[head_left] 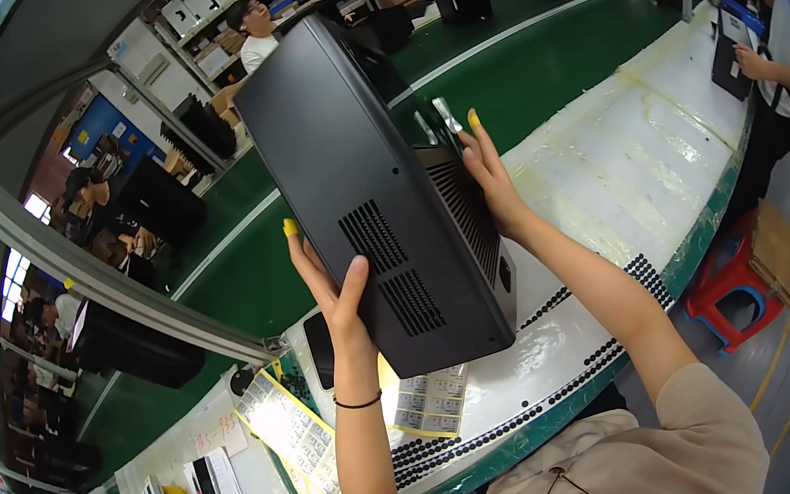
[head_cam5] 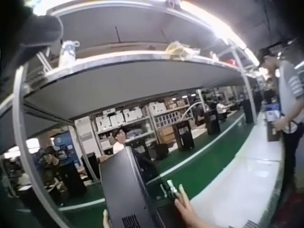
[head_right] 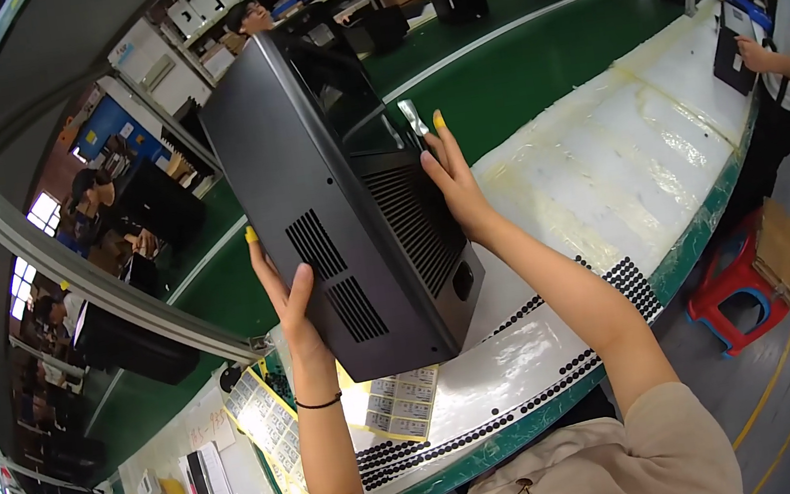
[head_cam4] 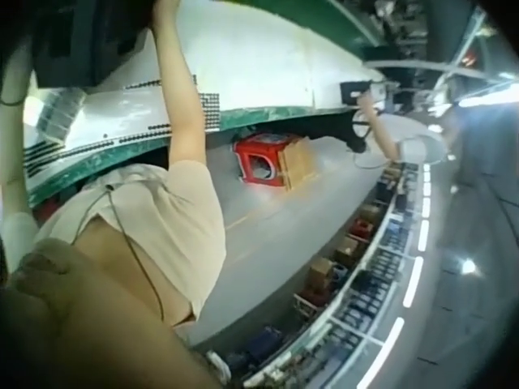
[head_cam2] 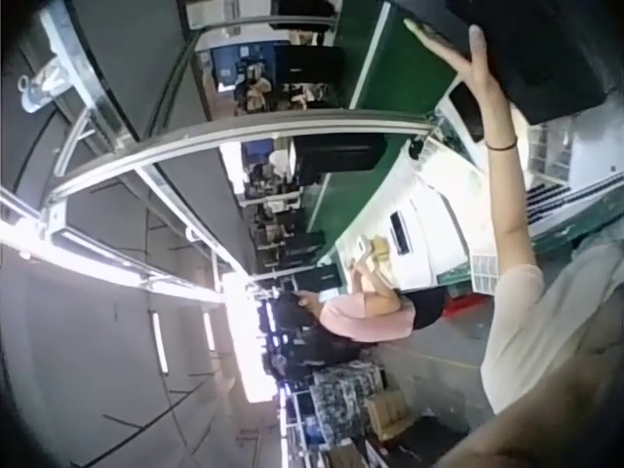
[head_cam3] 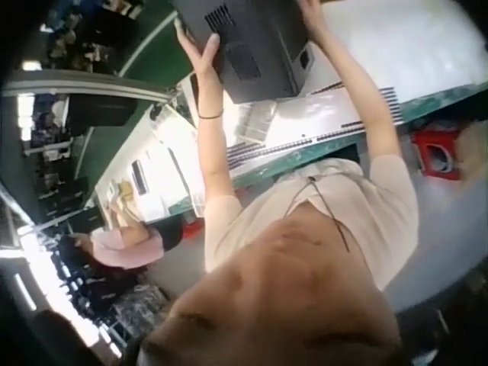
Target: Applying stickers and labels to computer chassis on an assembly line.
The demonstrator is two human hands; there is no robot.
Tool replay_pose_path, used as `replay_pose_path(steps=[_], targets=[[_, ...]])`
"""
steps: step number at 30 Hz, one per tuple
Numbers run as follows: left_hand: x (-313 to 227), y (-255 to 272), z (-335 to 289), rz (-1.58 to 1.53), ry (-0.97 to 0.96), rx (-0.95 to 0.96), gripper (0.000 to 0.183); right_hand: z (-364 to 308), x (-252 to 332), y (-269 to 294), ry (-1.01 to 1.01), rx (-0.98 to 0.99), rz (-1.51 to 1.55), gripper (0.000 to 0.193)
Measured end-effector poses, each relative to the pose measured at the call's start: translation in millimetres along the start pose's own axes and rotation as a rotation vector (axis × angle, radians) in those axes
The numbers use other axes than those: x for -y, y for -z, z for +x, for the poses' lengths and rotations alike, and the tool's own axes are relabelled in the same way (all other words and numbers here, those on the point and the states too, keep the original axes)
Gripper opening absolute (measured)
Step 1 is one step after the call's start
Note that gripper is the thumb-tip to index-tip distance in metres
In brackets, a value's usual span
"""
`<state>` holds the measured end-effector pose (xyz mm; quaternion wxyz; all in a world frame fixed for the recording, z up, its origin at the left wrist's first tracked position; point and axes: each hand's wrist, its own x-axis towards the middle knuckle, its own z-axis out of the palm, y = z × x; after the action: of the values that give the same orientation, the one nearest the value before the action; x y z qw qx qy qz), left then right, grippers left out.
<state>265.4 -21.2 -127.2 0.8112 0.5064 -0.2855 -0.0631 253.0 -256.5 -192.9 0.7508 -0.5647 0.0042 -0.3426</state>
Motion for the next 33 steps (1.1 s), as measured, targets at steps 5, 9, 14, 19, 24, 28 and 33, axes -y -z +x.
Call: replay_pose_path(steps=[5,9,14,19,24,28,33], targets=[[19.2,-9.9,-1.6,0.420,-0.245,-0.050,0.111,17.9,-4.1,11.4,0.296,0.044,-0.089,0.070],[42.0,-24.1,-25.5,0.540,-0.324,-0.060,0.111,18.1,-24.8,26.1,0.260,-0.013,-0.017,0.069],[52.4,-42.5,-58.3,0.574,-0.367,-0.070,0.113,11.7,-14.7,22.2,0.218,-0.033,0.008,0.066],[65.0,-53.9,-67.6,0.620,-0.427,-0.040,0.114,17.0,-11.3,29.3,0.342,-0.221,-0.036,0.060],[75.3,-66.5,-70.7,0.649,-0.500,0.052,0.113,36.5,-8.3,41.7,0.462,-0.442,0.198,0.051],[80.7,-61.1,-79.7,0.665,-0.489,0.044,0.113,44.5,-1.0,50.6,0.360,-0.566,-0.043,0.050],[79.6,-50.9,-85.3,0.657,-0.486,0.022,0.112,54.9,7.0,66.3,0.220,-0.642,-0.614,0.053]])
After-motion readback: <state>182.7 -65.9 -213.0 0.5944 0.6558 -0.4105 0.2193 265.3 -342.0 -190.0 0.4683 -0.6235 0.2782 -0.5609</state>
